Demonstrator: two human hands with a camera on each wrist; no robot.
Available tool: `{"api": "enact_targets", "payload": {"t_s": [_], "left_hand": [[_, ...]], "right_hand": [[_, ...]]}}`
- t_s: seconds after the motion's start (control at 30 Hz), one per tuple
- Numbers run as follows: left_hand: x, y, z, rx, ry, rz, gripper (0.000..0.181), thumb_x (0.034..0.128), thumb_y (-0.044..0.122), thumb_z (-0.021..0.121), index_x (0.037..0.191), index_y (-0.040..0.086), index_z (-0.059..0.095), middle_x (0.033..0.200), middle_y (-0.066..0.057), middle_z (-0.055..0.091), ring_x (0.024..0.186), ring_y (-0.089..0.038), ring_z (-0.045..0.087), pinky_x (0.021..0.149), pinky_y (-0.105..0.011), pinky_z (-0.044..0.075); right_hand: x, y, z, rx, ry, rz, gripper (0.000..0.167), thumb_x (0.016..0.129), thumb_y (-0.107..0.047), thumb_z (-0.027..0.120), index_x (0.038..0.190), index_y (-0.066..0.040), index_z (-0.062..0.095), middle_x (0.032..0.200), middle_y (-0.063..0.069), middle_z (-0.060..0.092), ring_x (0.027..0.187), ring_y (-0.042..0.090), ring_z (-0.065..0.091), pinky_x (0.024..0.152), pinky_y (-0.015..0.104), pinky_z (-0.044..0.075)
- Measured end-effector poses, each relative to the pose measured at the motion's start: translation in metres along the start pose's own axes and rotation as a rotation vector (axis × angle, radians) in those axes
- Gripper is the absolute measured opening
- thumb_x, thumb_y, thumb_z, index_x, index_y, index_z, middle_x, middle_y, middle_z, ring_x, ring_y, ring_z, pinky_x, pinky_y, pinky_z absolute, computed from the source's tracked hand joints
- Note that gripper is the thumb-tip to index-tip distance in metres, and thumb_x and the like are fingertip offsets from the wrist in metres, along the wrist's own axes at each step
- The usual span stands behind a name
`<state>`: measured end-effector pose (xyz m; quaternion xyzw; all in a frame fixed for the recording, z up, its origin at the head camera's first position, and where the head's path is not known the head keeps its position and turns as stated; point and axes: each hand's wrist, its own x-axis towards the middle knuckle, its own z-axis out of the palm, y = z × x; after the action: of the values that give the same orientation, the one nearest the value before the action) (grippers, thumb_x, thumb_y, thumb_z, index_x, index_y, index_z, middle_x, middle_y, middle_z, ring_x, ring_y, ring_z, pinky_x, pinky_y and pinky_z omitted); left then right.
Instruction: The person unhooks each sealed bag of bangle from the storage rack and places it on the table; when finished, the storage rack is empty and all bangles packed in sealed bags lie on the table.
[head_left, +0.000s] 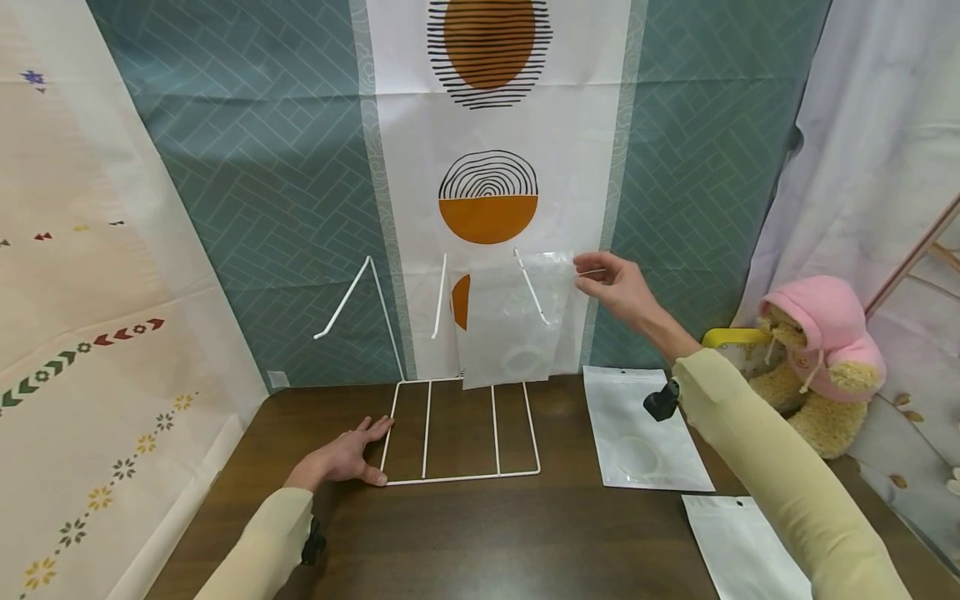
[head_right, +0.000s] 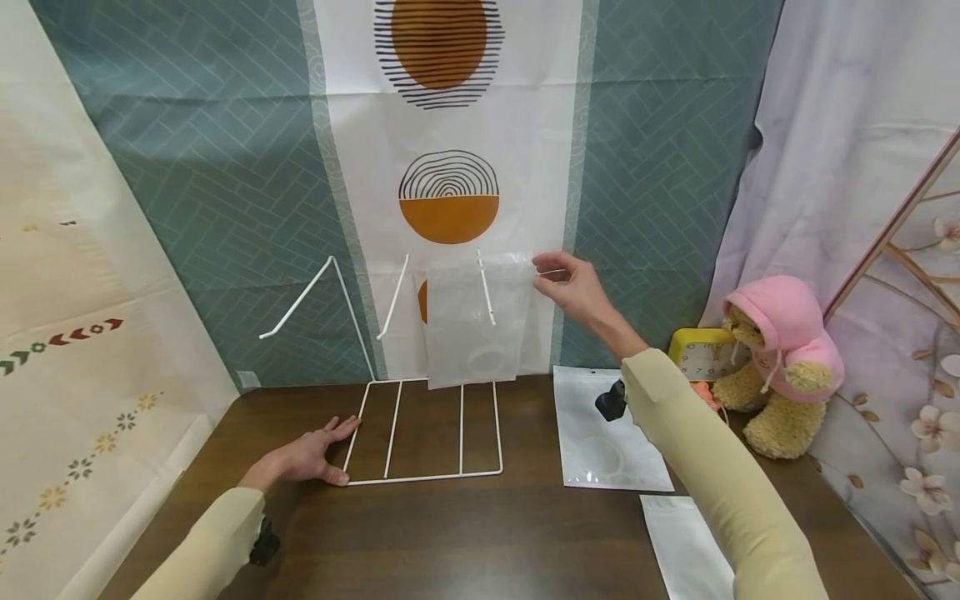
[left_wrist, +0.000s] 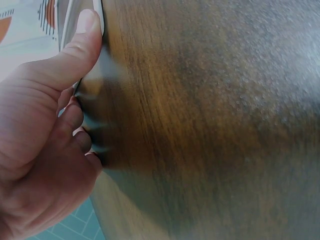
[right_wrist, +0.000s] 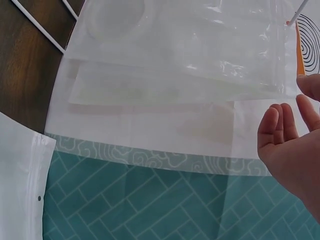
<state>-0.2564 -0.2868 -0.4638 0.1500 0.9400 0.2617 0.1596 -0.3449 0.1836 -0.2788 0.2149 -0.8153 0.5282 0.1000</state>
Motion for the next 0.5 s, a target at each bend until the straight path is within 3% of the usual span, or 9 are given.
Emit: {"api": "enact_targets", "payload": {"t_s": [0.5], "left_hand": [[0.0006, -0.0018, 0.0007, 0.006, 0.003, 0.025, 0.106, 0.0720, 0.028, 0.090, 0.156, 0.004, 0.031, 0.158, -0.033, 0.018, 0.135, -0.067, 0.016, 0.103, -0.076, 0.019]], "right_hand": [[-0.0040, 0.0057, 0.0027, 0.012, 0.031, -0.022, 0.036, 0.098, -0.010, 0.065, 0.131, 0.003, 0.059, 0.116, 0.021, 0.060, 0.097, 0.025, 0.056, 0.080, 0.020, 0.047]]}}
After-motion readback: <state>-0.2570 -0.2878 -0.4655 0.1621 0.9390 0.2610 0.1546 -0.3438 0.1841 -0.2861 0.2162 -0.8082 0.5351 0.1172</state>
